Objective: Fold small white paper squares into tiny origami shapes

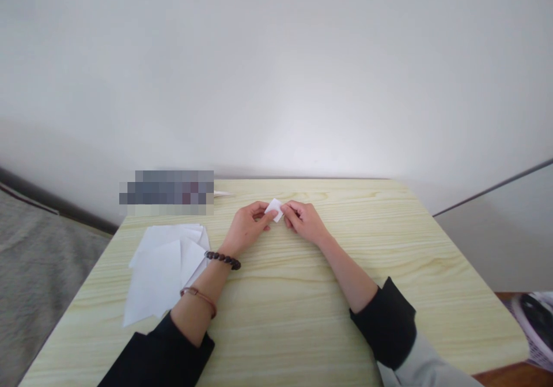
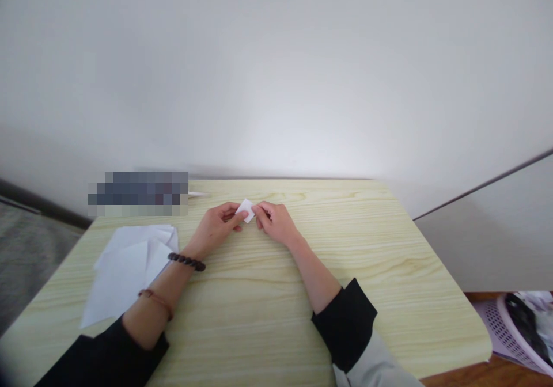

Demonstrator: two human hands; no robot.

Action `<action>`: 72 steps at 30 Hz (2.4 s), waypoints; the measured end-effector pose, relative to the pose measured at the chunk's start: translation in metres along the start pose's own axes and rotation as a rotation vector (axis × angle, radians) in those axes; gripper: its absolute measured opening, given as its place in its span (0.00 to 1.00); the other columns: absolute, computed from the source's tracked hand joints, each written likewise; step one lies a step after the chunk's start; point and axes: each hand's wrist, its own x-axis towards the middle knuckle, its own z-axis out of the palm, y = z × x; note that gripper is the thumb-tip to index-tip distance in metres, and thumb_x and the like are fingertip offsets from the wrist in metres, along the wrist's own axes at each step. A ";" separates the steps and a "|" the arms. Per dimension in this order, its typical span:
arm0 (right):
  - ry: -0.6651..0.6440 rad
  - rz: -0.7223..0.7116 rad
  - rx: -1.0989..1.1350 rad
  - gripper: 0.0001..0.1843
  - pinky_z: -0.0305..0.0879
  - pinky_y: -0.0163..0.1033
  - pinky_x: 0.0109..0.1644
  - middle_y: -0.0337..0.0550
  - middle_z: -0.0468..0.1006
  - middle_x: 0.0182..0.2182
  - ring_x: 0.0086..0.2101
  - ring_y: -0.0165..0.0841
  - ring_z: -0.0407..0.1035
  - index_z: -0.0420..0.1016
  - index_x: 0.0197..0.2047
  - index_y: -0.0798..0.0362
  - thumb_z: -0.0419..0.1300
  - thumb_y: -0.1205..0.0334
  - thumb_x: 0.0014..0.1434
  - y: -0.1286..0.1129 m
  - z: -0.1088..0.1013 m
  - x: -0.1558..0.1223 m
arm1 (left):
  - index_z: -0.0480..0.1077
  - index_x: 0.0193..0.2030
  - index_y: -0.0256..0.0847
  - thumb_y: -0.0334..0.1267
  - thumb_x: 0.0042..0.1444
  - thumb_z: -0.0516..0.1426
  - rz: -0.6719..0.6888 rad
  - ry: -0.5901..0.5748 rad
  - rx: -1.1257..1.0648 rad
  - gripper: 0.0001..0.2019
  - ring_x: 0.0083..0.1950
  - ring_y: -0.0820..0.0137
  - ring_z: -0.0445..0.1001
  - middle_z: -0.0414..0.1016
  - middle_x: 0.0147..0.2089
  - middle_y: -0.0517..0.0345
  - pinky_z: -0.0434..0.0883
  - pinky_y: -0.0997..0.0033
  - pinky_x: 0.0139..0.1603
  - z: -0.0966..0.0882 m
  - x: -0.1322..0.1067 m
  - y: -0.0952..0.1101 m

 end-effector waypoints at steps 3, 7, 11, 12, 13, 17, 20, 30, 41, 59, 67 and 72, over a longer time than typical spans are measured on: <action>0.033 -0.026 0.000 0.22 0.52 0.33 0.25 0.35 0.64 0.16 0.18 0.25 0.57 0.64 0.24 0.53 0.46 0.48 0.64 0.001 0.000 0.000 | 0.72 0.39 0.38 0.48 0.46 0.62 -0.004 -0.040 0.012 0.18 0.35 0.67 0.75 0.79 0.35 0.54 0.72 0.70 0.33 -0.001 -0.002 0.002; 0.036 -0.110 -0.115 0.21 0.50 0.33 0.27 0.35 0.64 0.18 0.21 0.25 0.57 0.65 0.24 0.54 0.48 0.52 0.64 0.005 0.000 0.001 | 0.71 0.38 0.37 0.47 0.46 0.61 -0.004 -0.035 0.007 0.16 0.33 0.68 0.75 0.79 0.35 0.54 0.72 0.71 0.32 -0.002 -0.004 0.002; 0.004 -0.103 -0.156 0.20 0.51 0.33 0.29 0.36 0.66 0.20 0.22 0.25 0.58 0.68 0.26 0.54 0.47 0.54 0.64 0.007 0.001 0.002 | 0.70 0.36 0.37 0.46 0.46 0.61 0.003 -0.038 0.034 0.15 0.31 0.70 0.73 0.78 0.33 0.54 0.72 0.71 0.31 -0.002 -0.005 0.003; 0.003 -0.094 -0.154 0.20 0.51 0.33 0.29 0.36 0.67 0.20 0.22 0.26 0.58 0.68 0.26 0.54 0.47 0.53 0.64 0.007 0.001 0.002 | 0.70 0.36 0.37 0.46 0.46 0.61 0.005 -0.033 0.030 0.15 0.31 0.70 0.74 0.78 0.33 0.54 0.72 0.71 0.32 -0.002 -0.005 0.003; 0.005 -0.084 -0.144 0.20 0.51 0.33 0.29 0.36 0.67 0.20 0.22 0.26 0.58 0.69 0.27 0.54 0.47 0.53 0.64 0.007 0.001 0.002 | 0.70 0.38 0.37 0.46 0.46 0.61 0.007 -0.022 0.020 0.16 0.31 0.70 0.74 0.78 0.33 0.54 0.72 0.71 0.32 -0.002 -0.005 0.003; 0.012 -0.031 -0.068 0.20 0.52 0.33 0.28 0.35 0.64 0.17 0.21 0.26 0.57 0.69 0.27 0.54 0.47 0.53 0.65 0.005 0.001 0.001 | 0.68 0.49 0.38 0.47 0.48 0.61 0.041 0.037 -0.040 0.23 0.36 0.67 0.75 0.78 0.37 0.53 0.73 0.70 0.32 -0.002 -0.006 0.001; 0.021 -0.015 -0.013 0.20 0.53 0.33 0.28 0.34 0.63 0.15 0.21 0.27 0.58 0.69 0.27 0.54 0.47 0.53 0.64 0.005 0.000 0.001 | 0.69 0.49 0.38 0.48 0.49 0.59 0.099 0.046 -0.024 0.22 0.40 0.67 0.75 0.78 0.41 0.51 0.73 0.70 0.35 -0.005 -0.005 -0.001; 0.044 -0.131 -0.088 0.19 0.52 0.33 0.29 0.36 0.65 0.21 0.24 0.26 0.58 0.65 0.25 0.54 0.48 0.53 0.64 0.006 0.001 0.001 | 0.76 0.35 0.38 0.50 0.48 0.60 0.036 0.113 0.083 0.17 0.38 0.63 0.77 0.81 0.36 0.53 0.71 0.69 0.40 -0.010 -0.004 0.001; 0.064 -0.092 -0.112 0.20 0.53 0.33 0.30 0.38 0.70 0.22 0.24 0.27 0.61 0.73 0.27 0.54 0.51 0.51 0.63 0.010 0.000 0.005 | 0.73 0.38 0.38 0.50 0.48 0.60 0.057 0.119 0.061 0.18 0.39 0.64 0.77 0.80 0.37 0.52 0.70 0.69 0.41 -0.007 -0.003 -0.002; 0.025 -0.032 -0.051 0.19 0.51 0.33 0.27 0.35 0.64 0.18 0.21 0.26 0.57 0.72 0.28 0.55 0.49 0.55 0.64 0.008 -0.001 0.003 | 0.73 0.41 0.39 0.42 0.44 0.62 0.152 0.085 0.226 0.17 0.33 0.69 0.73 0.77 0.35 0.56 0.70 0.69 0.39 -0.012 -0.003 -0.006; 0.120 -0.086 -0.018 0.11 0.59 0.33 0.31 0.40 0.74 0.28 0.26 0.27 0.63 0.73 0.40 0.54 0.54 0.58 0.60 0.009 0.002 0.004 | 0.74 0.40 0.40 0.43 0.47 0.60 0.150 0.119 0.307 0.14 0.33 0.69 0.75 0.78 0.34 0.57 0.70 0.69 0.39 -0.011 -0.003 -0.003; 0.114 -0.076 0.015 0.14 0.63 0.34 0.33 0.42 0.75 0.32 0.27 0.27 0.65 0.72 0.48 0.52 0.56 0.60 0.59 0.009 0.002 0.004 | 0.75 0.41 0.40 0.44 0.49 0.59 0.180 0.135 0.402 0.14 0.36 0.67 0.74 0.78 0.35 0.57 0.69 0.68 0.42 -0.011 -0.004 -0.003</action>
